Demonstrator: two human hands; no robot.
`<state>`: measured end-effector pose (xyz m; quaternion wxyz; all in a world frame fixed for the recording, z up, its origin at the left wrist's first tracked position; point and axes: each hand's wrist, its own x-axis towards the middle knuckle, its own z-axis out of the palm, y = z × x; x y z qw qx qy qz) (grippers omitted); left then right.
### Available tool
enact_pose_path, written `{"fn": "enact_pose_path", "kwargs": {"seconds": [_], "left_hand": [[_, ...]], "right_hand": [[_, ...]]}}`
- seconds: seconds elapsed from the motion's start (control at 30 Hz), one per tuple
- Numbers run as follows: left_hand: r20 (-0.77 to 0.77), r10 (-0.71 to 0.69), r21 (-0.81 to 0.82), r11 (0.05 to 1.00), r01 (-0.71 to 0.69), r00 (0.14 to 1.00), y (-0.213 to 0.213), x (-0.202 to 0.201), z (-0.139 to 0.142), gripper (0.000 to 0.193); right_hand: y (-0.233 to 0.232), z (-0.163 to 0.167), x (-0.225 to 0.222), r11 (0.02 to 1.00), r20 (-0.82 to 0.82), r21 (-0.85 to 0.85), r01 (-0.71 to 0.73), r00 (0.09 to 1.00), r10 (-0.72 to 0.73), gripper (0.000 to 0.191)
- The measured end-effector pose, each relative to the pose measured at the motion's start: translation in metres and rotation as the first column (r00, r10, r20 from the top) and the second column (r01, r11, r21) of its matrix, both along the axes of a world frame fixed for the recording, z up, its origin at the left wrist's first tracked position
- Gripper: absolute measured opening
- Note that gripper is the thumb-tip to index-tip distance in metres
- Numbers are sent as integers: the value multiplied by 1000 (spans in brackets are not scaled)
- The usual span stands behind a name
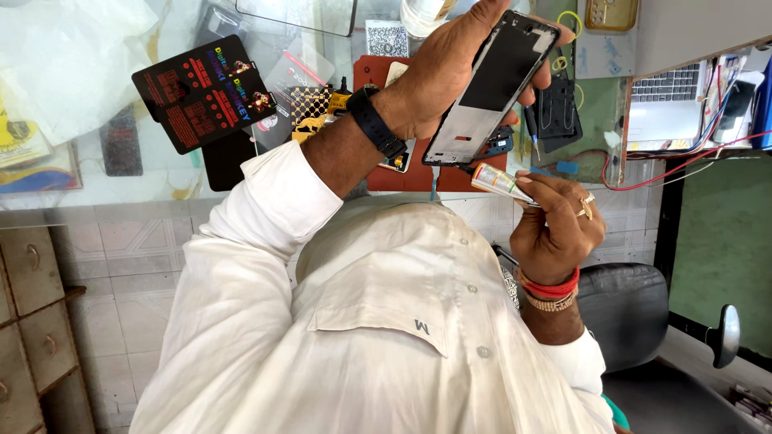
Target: The person opens a small adhesive tube, then squeezes and spreads adhesive along the edge of a disassembled smartphone frame, rotating the phone to reach different sides while a customer sits nearby at the counter.
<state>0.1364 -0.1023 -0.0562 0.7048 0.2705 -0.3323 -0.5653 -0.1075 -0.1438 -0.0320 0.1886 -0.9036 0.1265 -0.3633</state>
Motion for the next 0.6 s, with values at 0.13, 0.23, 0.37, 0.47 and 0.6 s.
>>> {"fn": "enact_pose_path", "kwargs": {"seconds": [0.13,0.23,0.37,0.47,0.6], "left_hand": [[37,19,7,1000,-20,999,0,0,0,84],[-15,-5,-2,1000,5,1000,-3,-1,0,84],[16,6,30,1000,-6,1000,-3,-1,0,87],[-4,-8,15,1000,9,1000,-4,0,1,87],[14,-3,15,1000,3,1000,-4,0,0,87]], "right_hand": [[0,0,0,1000,-1,-7,-2,1000,2,21],[0,0,0,1000,-10,-9,-1,1000,1,23],[-1,1,0,1000,-8,-13,-2,1000,2,24],[-1,2,1,1000,-4,-15,-4,1000,4,24],[0,2,2,1000,-3,-11,-3,1000,3,24]]}}
